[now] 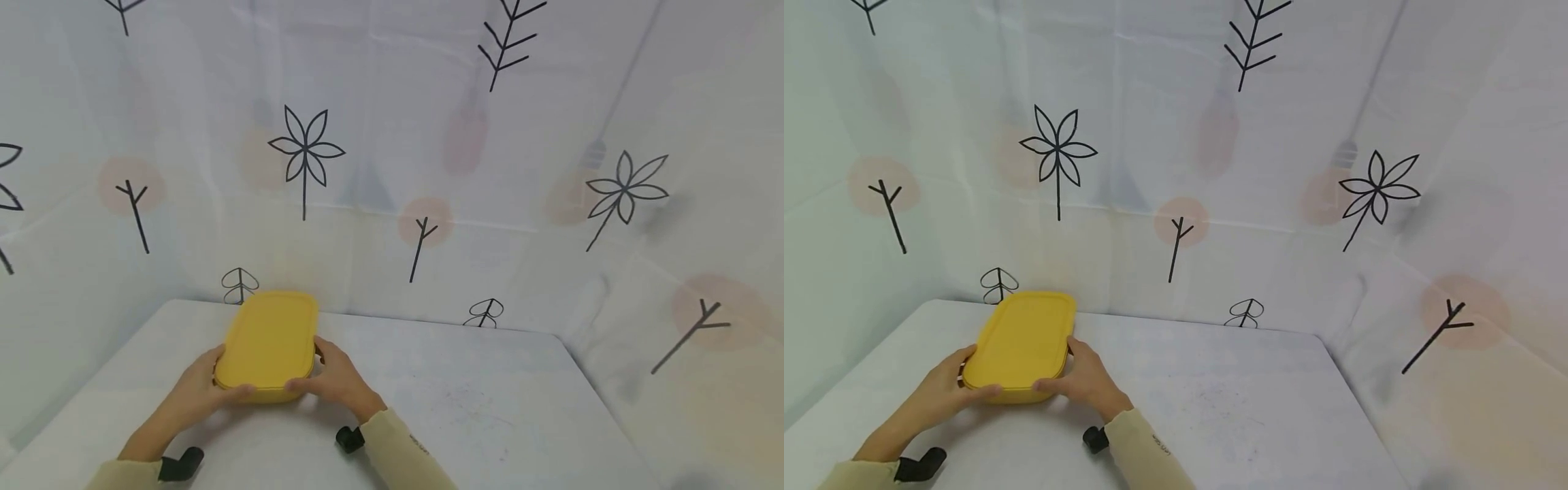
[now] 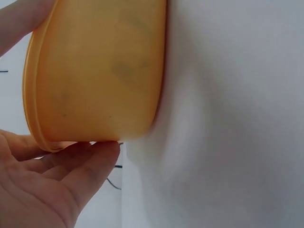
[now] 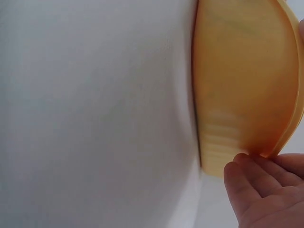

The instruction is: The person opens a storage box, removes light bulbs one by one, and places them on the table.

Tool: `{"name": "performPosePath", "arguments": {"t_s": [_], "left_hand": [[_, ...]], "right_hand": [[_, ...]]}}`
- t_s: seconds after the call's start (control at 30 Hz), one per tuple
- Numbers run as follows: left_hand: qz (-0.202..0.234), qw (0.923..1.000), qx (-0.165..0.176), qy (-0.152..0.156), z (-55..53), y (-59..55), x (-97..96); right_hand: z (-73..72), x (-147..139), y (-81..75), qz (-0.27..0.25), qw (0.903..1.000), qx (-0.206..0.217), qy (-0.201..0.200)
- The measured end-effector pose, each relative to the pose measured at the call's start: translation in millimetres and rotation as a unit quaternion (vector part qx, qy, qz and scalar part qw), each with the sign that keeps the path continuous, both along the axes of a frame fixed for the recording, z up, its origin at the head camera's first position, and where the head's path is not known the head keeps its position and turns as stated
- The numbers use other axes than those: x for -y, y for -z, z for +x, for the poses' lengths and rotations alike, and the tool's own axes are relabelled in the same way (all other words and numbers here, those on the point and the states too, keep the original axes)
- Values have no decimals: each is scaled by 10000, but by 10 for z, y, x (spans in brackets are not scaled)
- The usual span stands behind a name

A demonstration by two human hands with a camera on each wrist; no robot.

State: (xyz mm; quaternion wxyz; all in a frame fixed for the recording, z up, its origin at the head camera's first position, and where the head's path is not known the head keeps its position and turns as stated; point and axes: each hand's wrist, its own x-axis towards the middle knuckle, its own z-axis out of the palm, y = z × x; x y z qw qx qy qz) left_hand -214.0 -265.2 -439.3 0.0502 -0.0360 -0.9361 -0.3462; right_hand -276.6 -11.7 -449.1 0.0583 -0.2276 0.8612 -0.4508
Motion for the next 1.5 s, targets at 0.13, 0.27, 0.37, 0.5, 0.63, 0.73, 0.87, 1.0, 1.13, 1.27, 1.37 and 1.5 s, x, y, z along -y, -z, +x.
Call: {"name": "performPosePath", "arguments": {"t_s": [0.13,0.27,0.37,0.5,0.63,0.73,0.87,1.0,1.13,1.27,1.37,1.5], "left_hand": [[80,9999,-144,20,-8,43,-78],[106,9998,-159,44,-15,59,-162],[125,9999,-108,51,-25,53,-228],[185,9997,-115,96,-54,63,-311],[249,9990,-319,172,-88,91,-383],[274,9987,-371,195,-108,103,-438],[279,9991,-268,187,-117,102,-518],[256,9991,-237,258,-116,100,-604],[249,9987,-243,361,-118,97,-696],[297,9983,-245,432,-132,91,-784],[366,9979,-277,465,-141,85,-856],[438,9970,-328,547,-161,97,-970]], "right_hand": [[3,-93,14,15,10000,49,14],[17,-197,4,68,9999,117,83],[13,-277,-5,88,9999,103,75],[13,-388,-23,72,10000,33,45],[7,-488,-35,130,9999,-70,61],[-6,-545,-20,191,9997,-121,94],[1,-615,-5,144,9998,-82,123],[8,-707,2,126,9998,-59,139],[0,-813,8,162,9996,-188,129],[-6,-909,13,103,9995,-248,157],[-8,-985,7,69,9995,-303,80],[2,-1110,-4,143,9993,-319,90]]}}
